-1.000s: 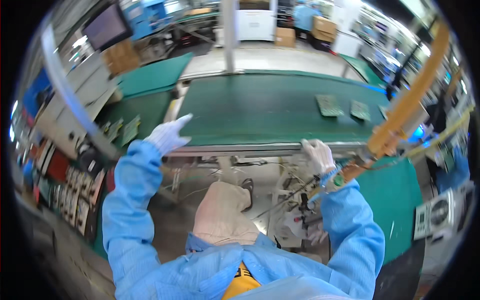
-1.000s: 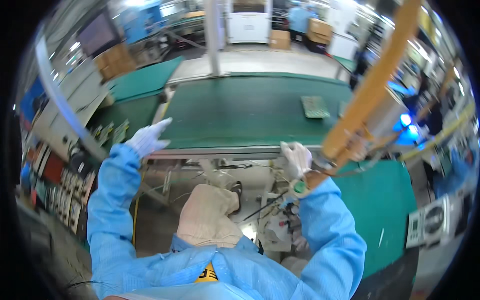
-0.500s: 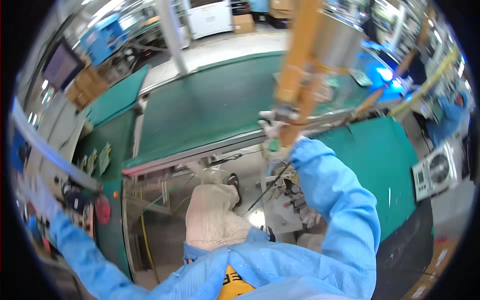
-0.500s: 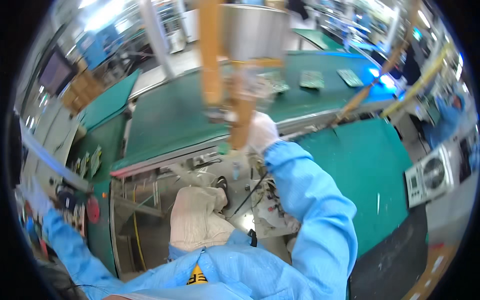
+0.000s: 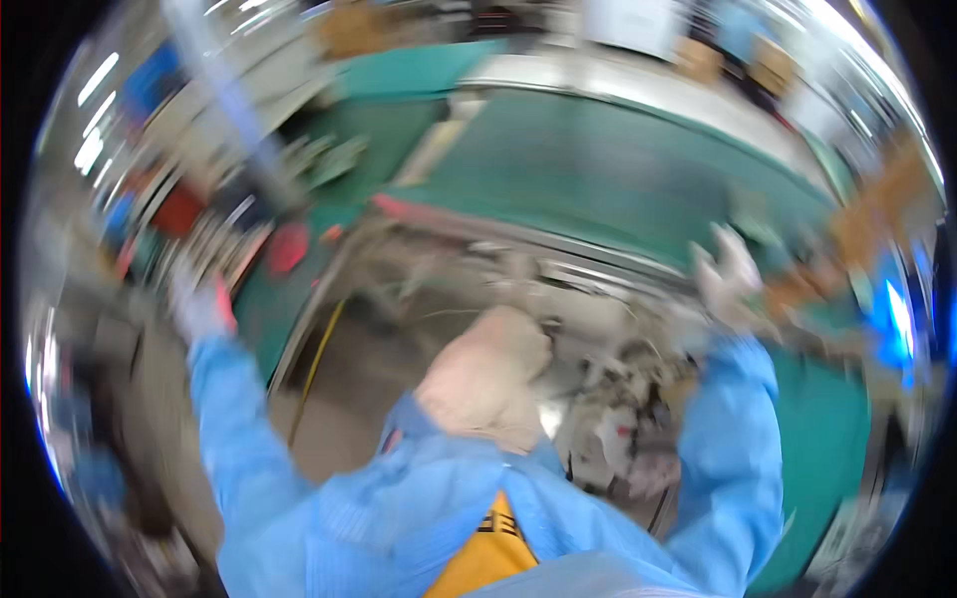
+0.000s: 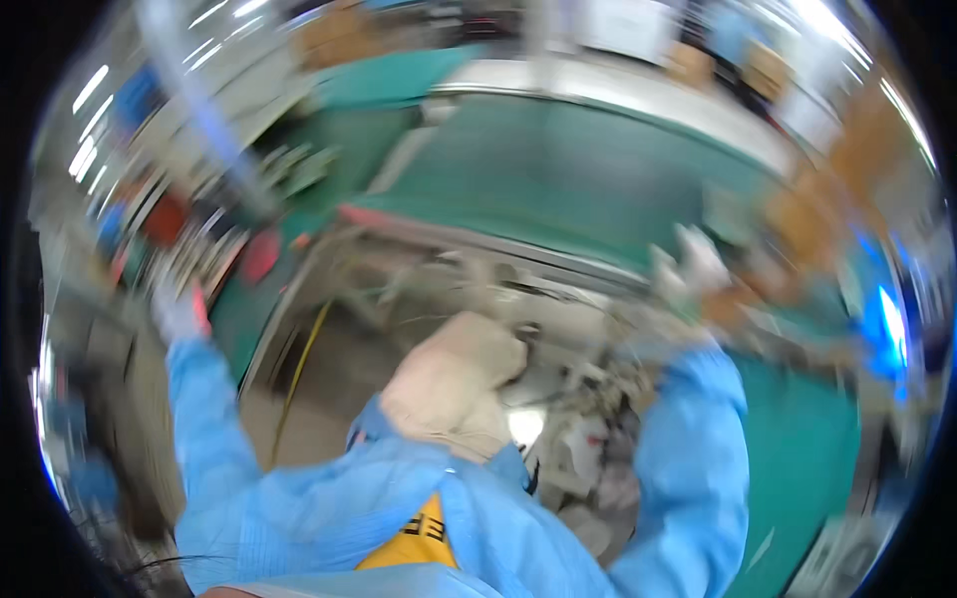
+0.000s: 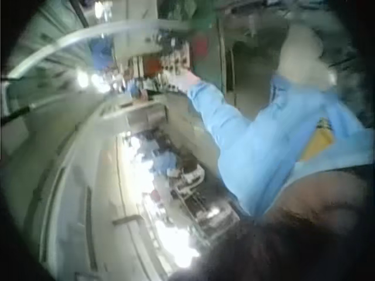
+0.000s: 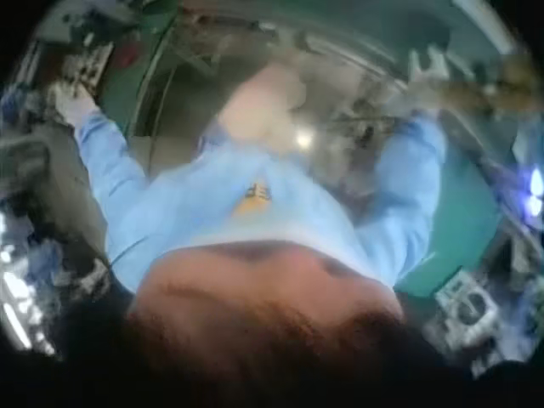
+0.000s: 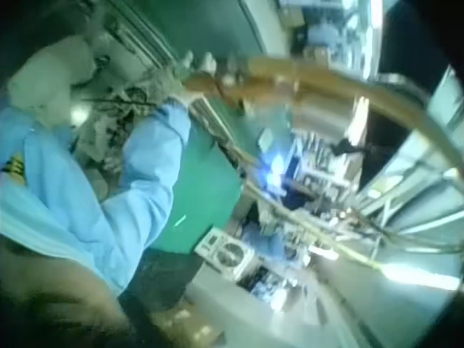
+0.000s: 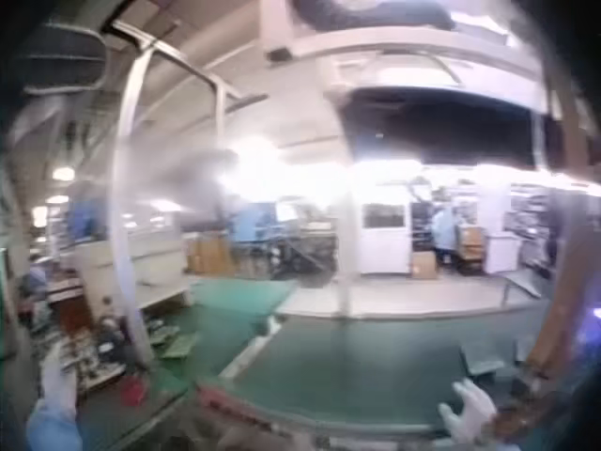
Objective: Assembling components onto circuit boards and using an electric screwdriver at a manual assembly station.
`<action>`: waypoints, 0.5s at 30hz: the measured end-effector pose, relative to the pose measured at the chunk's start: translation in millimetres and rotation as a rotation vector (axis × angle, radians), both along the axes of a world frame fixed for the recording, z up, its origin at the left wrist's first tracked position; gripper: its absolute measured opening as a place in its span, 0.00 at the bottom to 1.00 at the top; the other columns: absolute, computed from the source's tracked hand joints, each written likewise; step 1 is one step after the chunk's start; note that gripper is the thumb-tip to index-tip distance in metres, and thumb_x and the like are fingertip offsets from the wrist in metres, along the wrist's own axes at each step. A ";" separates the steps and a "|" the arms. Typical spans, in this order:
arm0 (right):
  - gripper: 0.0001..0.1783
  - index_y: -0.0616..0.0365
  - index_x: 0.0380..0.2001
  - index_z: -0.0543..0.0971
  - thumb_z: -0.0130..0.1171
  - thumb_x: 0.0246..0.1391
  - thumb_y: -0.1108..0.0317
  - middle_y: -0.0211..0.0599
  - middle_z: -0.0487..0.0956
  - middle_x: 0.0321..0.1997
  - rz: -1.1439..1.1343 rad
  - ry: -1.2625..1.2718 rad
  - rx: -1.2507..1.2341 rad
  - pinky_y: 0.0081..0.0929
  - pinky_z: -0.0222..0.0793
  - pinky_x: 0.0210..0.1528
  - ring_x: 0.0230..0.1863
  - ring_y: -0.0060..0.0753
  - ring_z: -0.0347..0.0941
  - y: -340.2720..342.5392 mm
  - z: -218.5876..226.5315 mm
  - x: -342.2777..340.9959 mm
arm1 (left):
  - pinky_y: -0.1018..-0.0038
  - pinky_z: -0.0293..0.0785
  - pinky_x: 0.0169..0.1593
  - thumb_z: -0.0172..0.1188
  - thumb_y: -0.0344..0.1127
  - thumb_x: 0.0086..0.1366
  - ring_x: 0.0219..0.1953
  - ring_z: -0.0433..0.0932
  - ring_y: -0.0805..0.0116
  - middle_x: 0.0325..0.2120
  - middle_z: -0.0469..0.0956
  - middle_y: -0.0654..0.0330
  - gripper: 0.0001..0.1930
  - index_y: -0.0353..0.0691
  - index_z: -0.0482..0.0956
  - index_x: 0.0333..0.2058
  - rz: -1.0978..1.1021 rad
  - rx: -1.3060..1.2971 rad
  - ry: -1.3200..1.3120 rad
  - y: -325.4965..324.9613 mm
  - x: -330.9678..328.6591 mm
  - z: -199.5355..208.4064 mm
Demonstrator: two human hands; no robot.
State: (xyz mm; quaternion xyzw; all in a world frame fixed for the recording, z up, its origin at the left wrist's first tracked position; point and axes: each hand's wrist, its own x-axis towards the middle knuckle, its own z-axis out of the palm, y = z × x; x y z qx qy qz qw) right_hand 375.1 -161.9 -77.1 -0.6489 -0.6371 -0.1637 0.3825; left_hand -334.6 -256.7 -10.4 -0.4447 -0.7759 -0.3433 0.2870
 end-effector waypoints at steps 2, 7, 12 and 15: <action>0.29 0.57 0.57 0.72 0.59 0.55 0.55 0.47 0.70 0.62 0.005 0.122 -0.266 0.33 0.56 0.66 0.64 0.42 0.64 1.5 -0.4 12.8 | 0.66 0.59 0.64 0.61 0.39 0.58 0.60 0.67 0.56 0.56 0.71 0.51 0.28 0.40 0.69 0.58 0.090 -0.032 0.242 -2.2 -42.8 -16.9; 0.28 0.54 0.57 0.72 0.54 0.57 0.52 0.44 0.68 0.63 -0.008 0.077 -0.451 0.33 0.56 0.65 0.65 0.42 0.63 2.4 10.5 -6.0 | 0.57 0.66 0.58 0.62 0.55 0.55 0.61 0.64 0.49 0.60 0.63 0.47 0.37 0.55 0.62 0.63 0.374 -0.058 0.075 -15.2 -63.5 -42.1; 0.24 0.55 0.53 0.76 0.58 0.55 0.55 0.43 0.73 0.58 -0.003 0.052 -0.408 0.33 0.61 0.62 0.60 0.42 0.68 -16.4 9.6 9.7 | 0.60 0.58 0.65 0.58 0.56 0.59 0.63 0.61 0.48 0.61 0.63 0.46 0.37 0.41 0.62 0.62 0.220 -0.338 0.060 -6.3 -51.2 -67.8; 0.24 0.55 0.52 0.76 0.60 0.53 0.57 0.47 0.77 0.52 0.064 0.130 -0.451 0.33 0.67 0.57 0.54 0.44 0.73 -20.7 26.7 -16.1 | 0.62 0.54 0.67 0.52 0.53 0.65 0.65 0.59 0.53 0.62 0.61 0.48 0.31 0.40 0.65 0.61 0.156 -0.525 -0.005 -18.7 -34.5 -54.3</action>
